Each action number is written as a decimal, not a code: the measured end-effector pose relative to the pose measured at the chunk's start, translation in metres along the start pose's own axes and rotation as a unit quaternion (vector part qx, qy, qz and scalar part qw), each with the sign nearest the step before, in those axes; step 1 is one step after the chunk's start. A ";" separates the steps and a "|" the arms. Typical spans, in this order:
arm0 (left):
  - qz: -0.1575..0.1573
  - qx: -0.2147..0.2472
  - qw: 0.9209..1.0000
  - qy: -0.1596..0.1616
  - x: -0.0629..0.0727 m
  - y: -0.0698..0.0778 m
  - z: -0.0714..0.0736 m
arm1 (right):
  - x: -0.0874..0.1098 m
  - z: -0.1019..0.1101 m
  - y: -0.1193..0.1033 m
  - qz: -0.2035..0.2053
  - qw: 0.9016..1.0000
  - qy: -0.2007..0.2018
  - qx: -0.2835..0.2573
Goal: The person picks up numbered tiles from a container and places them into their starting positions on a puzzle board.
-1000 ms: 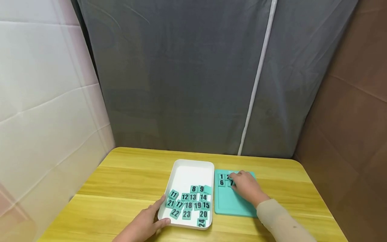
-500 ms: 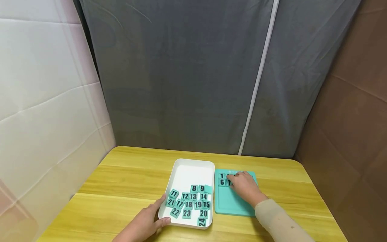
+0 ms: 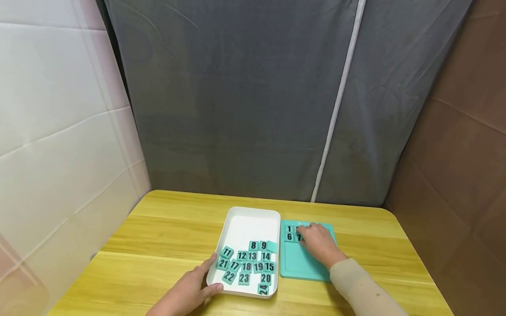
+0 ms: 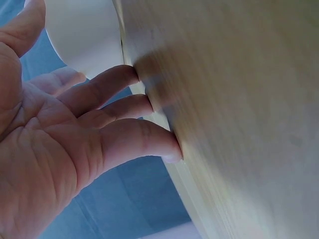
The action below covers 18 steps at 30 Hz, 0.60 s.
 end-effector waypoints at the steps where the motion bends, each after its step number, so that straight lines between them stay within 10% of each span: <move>1: 0.000 -0.001 1.000 0.000 0.000 0.000 0.000 | -0.001 0.000 0.000 -0.002 1.000 -0.003 -0.003; 8: 0.015 0.001 1.000 -0.006 -0.001 -0.002 0.000 | -0.011 0.020 -0.028 -0.027 0.997 -0.010 -0.066; 18: -0.001 0.004 1.000 -0.003 0.001 0.000 0.001 | -0.020 0.021 -0.120 0.112 0.987 -0.083 -0.075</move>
Point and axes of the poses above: each hand's wrist, its own x-axis away from the middle knuckle, its own z-axis out of the back of the hand, y = z × x, the point moved 6 cm from there along -x, towards the middle knuckle, and after that the axes turned 2 degrees about z, right-handed, at the moved point
